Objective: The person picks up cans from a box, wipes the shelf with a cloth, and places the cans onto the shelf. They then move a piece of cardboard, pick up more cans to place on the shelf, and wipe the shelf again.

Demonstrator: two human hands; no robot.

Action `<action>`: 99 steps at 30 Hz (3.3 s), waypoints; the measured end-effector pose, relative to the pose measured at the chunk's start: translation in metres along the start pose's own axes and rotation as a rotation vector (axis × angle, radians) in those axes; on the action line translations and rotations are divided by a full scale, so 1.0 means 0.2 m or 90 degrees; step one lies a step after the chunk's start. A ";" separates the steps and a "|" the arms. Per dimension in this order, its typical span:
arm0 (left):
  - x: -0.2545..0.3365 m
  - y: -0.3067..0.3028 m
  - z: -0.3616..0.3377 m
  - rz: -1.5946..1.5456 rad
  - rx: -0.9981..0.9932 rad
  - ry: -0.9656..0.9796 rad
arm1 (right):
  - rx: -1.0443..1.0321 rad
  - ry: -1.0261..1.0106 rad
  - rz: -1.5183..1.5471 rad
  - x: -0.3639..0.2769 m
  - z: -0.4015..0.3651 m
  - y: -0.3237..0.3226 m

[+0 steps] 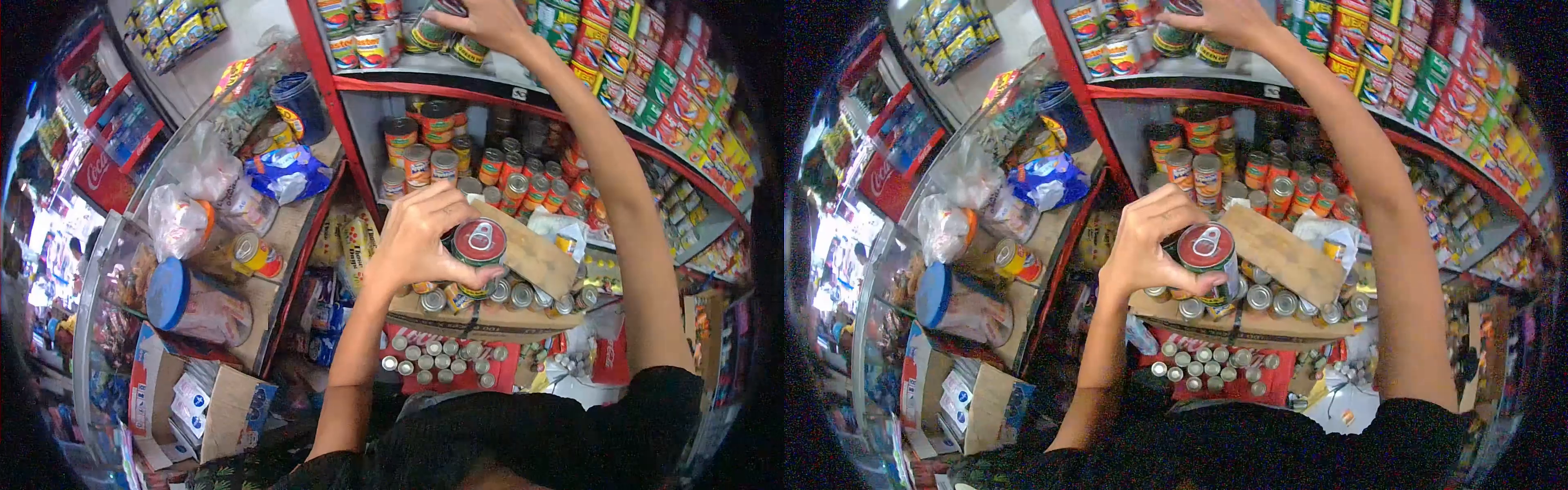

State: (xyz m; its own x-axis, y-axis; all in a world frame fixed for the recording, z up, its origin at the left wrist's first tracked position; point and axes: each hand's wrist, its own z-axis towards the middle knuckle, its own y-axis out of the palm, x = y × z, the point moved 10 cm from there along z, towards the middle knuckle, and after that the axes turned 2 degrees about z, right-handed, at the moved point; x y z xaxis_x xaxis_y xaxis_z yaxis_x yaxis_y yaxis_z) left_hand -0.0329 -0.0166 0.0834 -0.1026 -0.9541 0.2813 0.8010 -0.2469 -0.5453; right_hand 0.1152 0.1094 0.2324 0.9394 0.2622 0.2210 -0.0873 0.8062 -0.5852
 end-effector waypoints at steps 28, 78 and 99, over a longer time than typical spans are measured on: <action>0.79 3.68 -1.69 -0.247 -0.695 -0.516 | -0.148 1.415 -0.027 -0.34 -5.54 -0.79; 0.75 2.08 -0.02 -0.572 0.144 -0.571 | 0.569 0.851 0.545 0.13 -3.00 -0.90; -0.88 -0.08 0.95 0.237 0.203 -0.131 | 0.208 0.391 0.612 0.40 -0.41 0.30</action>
State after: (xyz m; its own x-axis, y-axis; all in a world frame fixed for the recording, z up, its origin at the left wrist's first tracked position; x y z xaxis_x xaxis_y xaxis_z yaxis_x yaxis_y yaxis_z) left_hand 0.0849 0.1866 0.1926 0.3151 -0.9063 0.2818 0.9041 0.1963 -0.3794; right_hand 0.2128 0.1354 0.1519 0.4362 0.6076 -0.6637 -0.8408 0.5380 -0.0601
